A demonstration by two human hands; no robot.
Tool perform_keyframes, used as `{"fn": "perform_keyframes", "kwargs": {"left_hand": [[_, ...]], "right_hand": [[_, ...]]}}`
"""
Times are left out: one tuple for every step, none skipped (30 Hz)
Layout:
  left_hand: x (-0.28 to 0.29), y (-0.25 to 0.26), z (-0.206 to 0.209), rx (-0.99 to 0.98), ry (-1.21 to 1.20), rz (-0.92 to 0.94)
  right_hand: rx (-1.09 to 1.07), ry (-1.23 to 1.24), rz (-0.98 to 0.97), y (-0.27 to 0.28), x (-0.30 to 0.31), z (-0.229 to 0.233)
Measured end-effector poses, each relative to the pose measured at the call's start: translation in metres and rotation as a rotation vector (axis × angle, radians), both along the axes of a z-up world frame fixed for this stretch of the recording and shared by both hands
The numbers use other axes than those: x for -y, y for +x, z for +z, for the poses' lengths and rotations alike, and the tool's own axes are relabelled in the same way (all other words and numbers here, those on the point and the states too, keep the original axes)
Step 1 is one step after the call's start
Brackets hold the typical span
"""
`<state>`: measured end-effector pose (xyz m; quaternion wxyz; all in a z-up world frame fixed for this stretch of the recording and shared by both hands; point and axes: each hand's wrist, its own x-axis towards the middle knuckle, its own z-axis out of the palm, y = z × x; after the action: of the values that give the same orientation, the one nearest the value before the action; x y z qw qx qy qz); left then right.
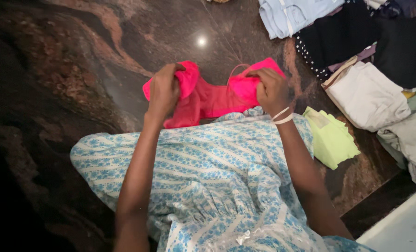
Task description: The person folds a shirt, a pink blouse, and a patterned cloth by hand on the floor, placing each item onto a stack of clothes.
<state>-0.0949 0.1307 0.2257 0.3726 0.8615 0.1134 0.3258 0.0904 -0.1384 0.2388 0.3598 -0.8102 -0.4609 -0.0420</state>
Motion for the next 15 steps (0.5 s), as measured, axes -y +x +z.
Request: {"fn": "perform_keyframes", "kwargs": {"left_hand": [[0.003,0.001,0.009,0.017,-0.030,-0.040],[0.007,0.003,0.017,0.020,-0.026,-0.041],[0.011,0.005,0.024,0.040,-0.017,-0.057],[0.015,0.007,0.030,0.060,-0.008,-0.073],[0.021,0.007,0.037,0.062,-0.005,-0.077],[0.028,0.004,0.043,0.051,-0.052,-0.089],[0.036,0.001,0.049,0.038,-0.097,-0.100],[0.043,-0.001,0.054,0.039,-0.092,-0.103],[0.049,-0.004,0.059,0.124,-0.002,-0.126],[0.052,-0.007,0.063,0.209,0.088,-0.150],[0.053,-0.014,0.067,0.207,0.094,-0.146],[0.054,-0.020,0.070,0.133,0.122,-0.123],[0.054,-0.023,0.073,0.060,0.148,-0.103],[0.053,-0.025,0.077,0.059,0.152,-0.100],[0.052,-0.025,0.081,0.013,0.113,-0.159]], "right_hand": [[-0.026,0.021,0.104,-0.002,-0.004,0.003],[-0.023,0.025,0.104,-0.006,-0.012,-0.002],[-0.174,-0.043,0.104,-0.011,-0.022,-0.011],[-0.325,-0.111,0.106,-0.016,-0.031,-0.023],[-0.446,-0.157,0.145,-0.019,-0.044,-0.036],[-0.567,-0.204,0.184,-0.023,-0.054,-0.047],[-0.567,-0.198,0.182,-0.028,-0.062,-0.056],[-0.698,-0.041,0.211,-0.035,-0.070,-0.062],[-0.825,0.117,0.246,-0.038,-0.077,-0.061],[-0.822,0.122,0.252,-0.037,-0.078,-0.055],[-0.769,0.260,0.189,-0.034,-0.075,-0.045],[-0.713,0.397,0.126,-0.032,-0.073,-0.035],[-0.714,0.399,0.129,-0.030,-0.072,-0.025],[-0.738,0.390,0.244,-0.025,-0.072,-0.015],[-0.757,0.378,0.358,-0.020,-0.071,-0.007]]}}
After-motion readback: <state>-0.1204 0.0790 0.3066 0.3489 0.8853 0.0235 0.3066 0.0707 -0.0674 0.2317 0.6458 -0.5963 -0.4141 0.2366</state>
